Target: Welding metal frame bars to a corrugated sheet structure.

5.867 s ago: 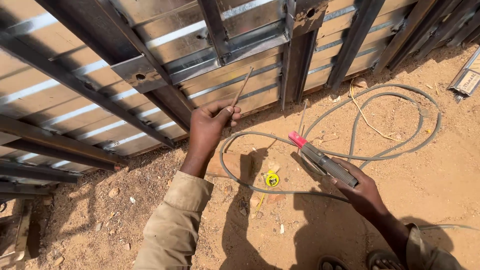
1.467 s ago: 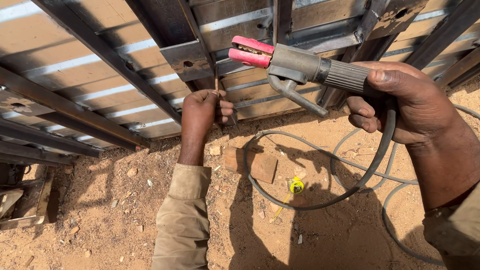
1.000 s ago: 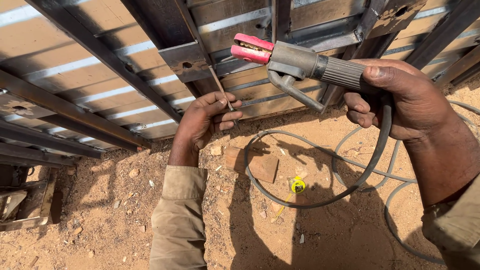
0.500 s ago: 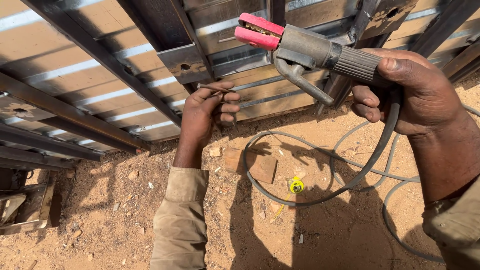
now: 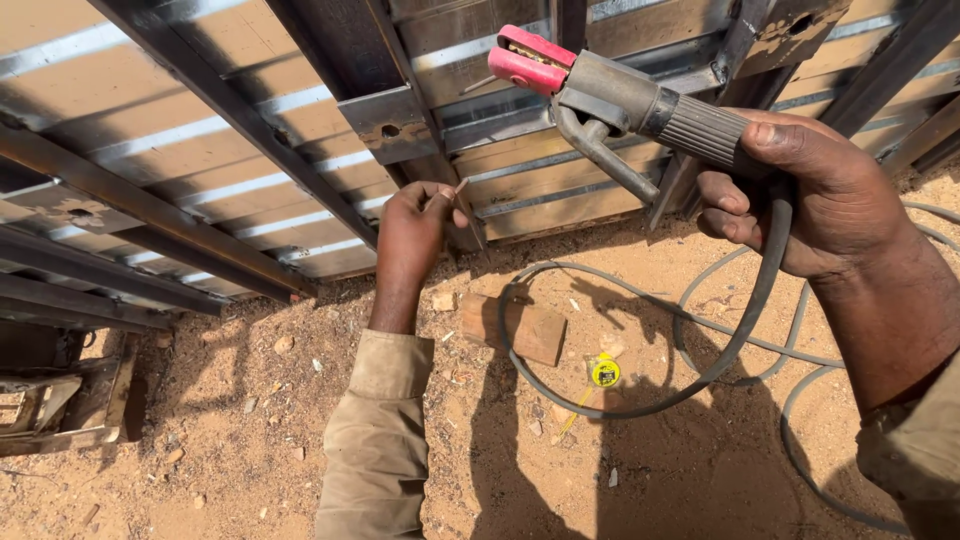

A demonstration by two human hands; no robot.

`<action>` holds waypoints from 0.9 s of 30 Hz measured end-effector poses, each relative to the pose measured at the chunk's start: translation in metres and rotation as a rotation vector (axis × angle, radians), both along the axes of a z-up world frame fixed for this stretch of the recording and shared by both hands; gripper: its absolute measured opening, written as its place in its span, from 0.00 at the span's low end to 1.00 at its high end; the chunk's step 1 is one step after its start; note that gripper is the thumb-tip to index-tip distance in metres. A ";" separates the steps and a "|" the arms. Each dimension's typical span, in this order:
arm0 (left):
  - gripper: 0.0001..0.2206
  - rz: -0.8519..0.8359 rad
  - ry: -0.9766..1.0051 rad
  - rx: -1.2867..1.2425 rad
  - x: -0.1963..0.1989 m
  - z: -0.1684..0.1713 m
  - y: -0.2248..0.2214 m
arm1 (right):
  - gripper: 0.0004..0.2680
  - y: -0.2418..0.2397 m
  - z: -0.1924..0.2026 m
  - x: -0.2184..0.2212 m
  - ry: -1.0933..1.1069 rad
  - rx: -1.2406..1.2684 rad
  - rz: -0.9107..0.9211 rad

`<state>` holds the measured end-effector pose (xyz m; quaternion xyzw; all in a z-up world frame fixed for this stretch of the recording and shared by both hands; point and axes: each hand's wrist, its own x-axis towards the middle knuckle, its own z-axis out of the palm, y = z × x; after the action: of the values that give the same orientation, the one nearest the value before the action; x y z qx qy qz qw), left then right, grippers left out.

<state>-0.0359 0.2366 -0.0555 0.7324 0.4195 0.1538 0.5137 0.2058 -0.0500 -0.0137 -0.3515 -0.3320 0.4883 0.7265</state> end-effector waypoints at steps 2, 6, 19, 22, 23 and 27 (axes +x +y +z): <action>0.11 0.135 -0.052 0.175 0.002 -0.020 0.008 | 0.19 -0.001 0.008 -0.003 0.061 0.041 0.036; 0.13 0.219 -0.457 -0.317 0.010 -0.046 0.029 | 0.20 -0.005 0.000 0.006 0.010 0.027 0.029; 0.08 0.254 0.048 0.317 0.002 -0.010 0.006 | 0.22 0.006 -0.005 0.005 -0.013 -0.059 0.018; 0.08 0.204 -0.050 0.284 0.003 -0.021 0.017 | 0.21 0.004 -0.006 0.007 0.030 -0.044 0.047; 0.09 0.155 -0.161 0.183 0.005 -0.025 0.023 | 0.21 0.003 -0.007 0.009 -0.002 -0.075 0.020; 0.10 0.139 -0.282 0.063 0.010 -0.034 0.029 | 0.22 0.007 -0.008 0.005 -0.055 -0.108 0.004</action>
<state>-0.0257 0.2654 -0.0894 0.6886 0.3877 0.3035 0.5323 0.2110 -0.0426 -0.0220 -0.4029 -0.3258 0.4969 0.6961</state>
